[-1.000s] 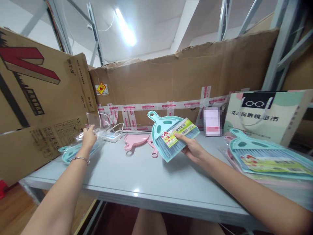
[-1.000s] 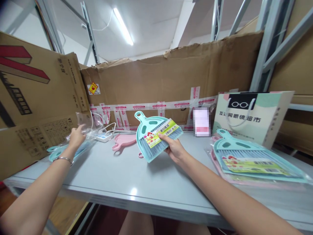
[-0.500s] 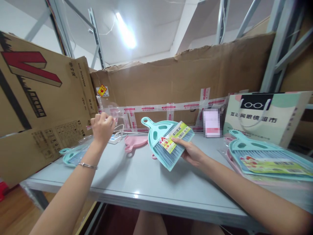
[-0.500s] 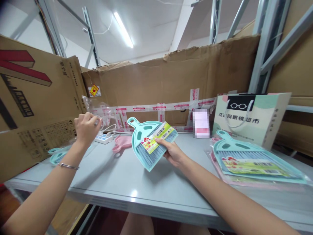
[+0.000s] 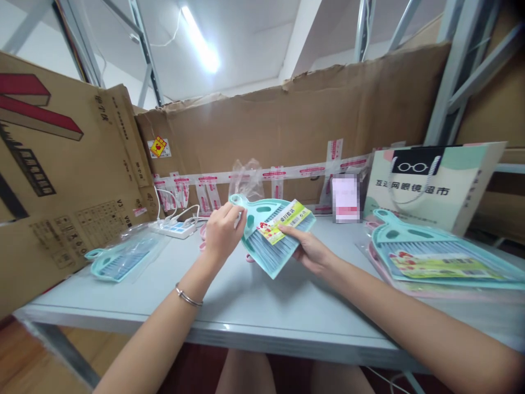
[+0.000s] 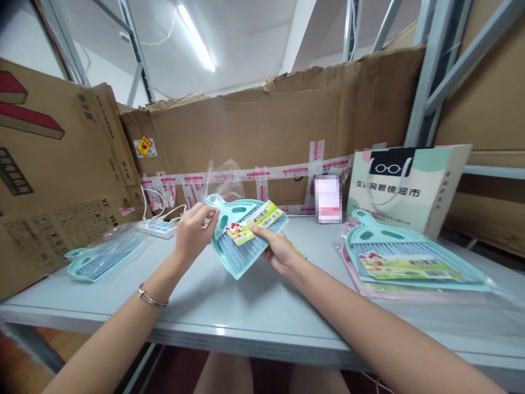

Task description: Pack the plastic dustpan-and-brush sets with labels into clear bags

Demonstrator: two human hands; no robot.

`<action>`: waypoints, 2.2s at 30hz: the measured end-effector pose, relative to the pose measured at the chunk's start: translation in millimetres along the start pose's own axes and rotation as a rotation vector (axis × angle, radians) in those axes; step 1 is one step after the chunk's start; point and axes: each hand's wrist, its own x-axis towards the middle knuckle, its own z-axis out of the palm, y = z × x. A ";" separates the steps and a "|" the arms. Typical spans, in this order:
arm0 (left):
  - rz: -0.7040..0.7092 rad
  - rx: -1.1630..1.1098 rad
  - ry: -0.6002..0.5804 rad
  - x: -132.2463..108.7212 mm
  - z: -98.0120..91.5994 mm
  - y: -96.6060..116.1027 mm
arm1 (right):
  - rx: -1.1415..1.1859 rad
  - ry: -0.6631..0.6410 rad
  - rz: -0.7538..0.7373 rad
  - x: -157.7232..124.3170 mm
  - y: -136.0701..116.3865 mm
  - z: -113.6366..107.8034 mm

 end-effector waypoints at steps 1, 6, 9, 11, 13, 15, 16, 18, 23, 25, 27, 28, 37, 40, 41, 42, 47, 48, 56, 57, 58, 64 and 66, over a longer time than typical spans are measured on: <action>-0.033 -0.061 -0.023 -3.4 2.4 -0.5 | 0.018 0.030 -0.004 1.6 0.0 -0.7; -0.191 -0.237 -0.080 -14.0 8.2 -9.7 | 0.127 0.154 -0.022 8.1 -2.5 -3.7; -0.234 -0.272 -0.067 -16.4 8.8 -12.6 | 0.101 0.123 -0.038 6.9 -2.5 -3.6; -0.228 -0.299 -0.039 -17.2 8.4 -12.5 | 0.049 0.094 -0.041 5.0 0.0 -3.2; -0.185 -0.332 -0.027 -17.5 7.7 -12.3 | -0.010 0.078 -0.040 3.5 3.2 -2.6; -0.110 -0.363 -0.041 -17.6 7.2 -12.9 | -0.042 0.078 -0.037 3.0 5.3 -2.1; -0.069 -0.375 -0.052 -17.6 7.2 -13.5 | -0.034 0.084 -0.040 3.3 5.6 -2.0; 0.004 -0.390 -0.069 -17.6 7.8 -14.9 | 0.024 0.118 -0.063 4.5 4.5 -1.9; 0.155 -0.412 -0.029 -20.0 12.3 -12.7 | 0.114 0.217 -0.135 5.9 1.5 -0.4; 0.198 -0.411 -0.012 -21.8 14.4 -9.0 | 0.082 0.204 -0.132 4.8 3.4 1.6; 0.238 -0.405 -0.029 -23.3 15.5 -5.3 | 0.040 0.195 -0.114 4.1 6.1 3.4; 0.252 -0.401 -0.043 -23.7 15.6 -3.9 | 0.023 0.200 -0.104 4.1 7.2 3.7; 0.105 -0.405 0.082 -21.3 10.6 -3.1 | -0.024 0.231 -0.178 3.3 7.0 3.6; 0.183 -0.410 0.028 -23.1 11.1 -0.4 | -0.033 0.208 -0.181 1.2 7.9 6.0; 0.232 -0.411 -0.017 -23.7 10.9 0.5 | -0.019 0.217 -0.177 1.6 8.3 5.8; 0.287 -0.415 -0.073 -24.2 10.3 1.3 | 0.002 0.232 -0.175 2.4 8.6 5.2; 0.246 -0.480 -0.119 -22.9 2.6 3.0 | 0.141 0.250 -0.231 7.1 6.8 0.9; 0.122 -0.496 -0.047 -22.0 1.6 3.1 | 0.155 0.249 -0.245 7.0 5.9 1.0; -0.978 -1.187 -0.438 -23.0 18.9 13.9 | 0.155 0.273 -0.292 4.9 10.2 4.4; -0.982 -1.257 -0.525 -25.0 21.9 17.0 | 0.136 0.282 -0.289 5.7 12.7 4.2; -0.975 -1.295 -0.569 -27.1 24.5 20.1 | 0.115 0.286 -0.288 6.4 15.1 4.0; -1.005 -1.306 -0.438 -32.5 30.7 24.6 | 0.071 0.278 -0.235 8.6 17.2 4.1; -1.027 -1.329 -0.374 -31.4 30.1 20.2 | 0.065 0.326 -0.218 9.9 12.4 0.1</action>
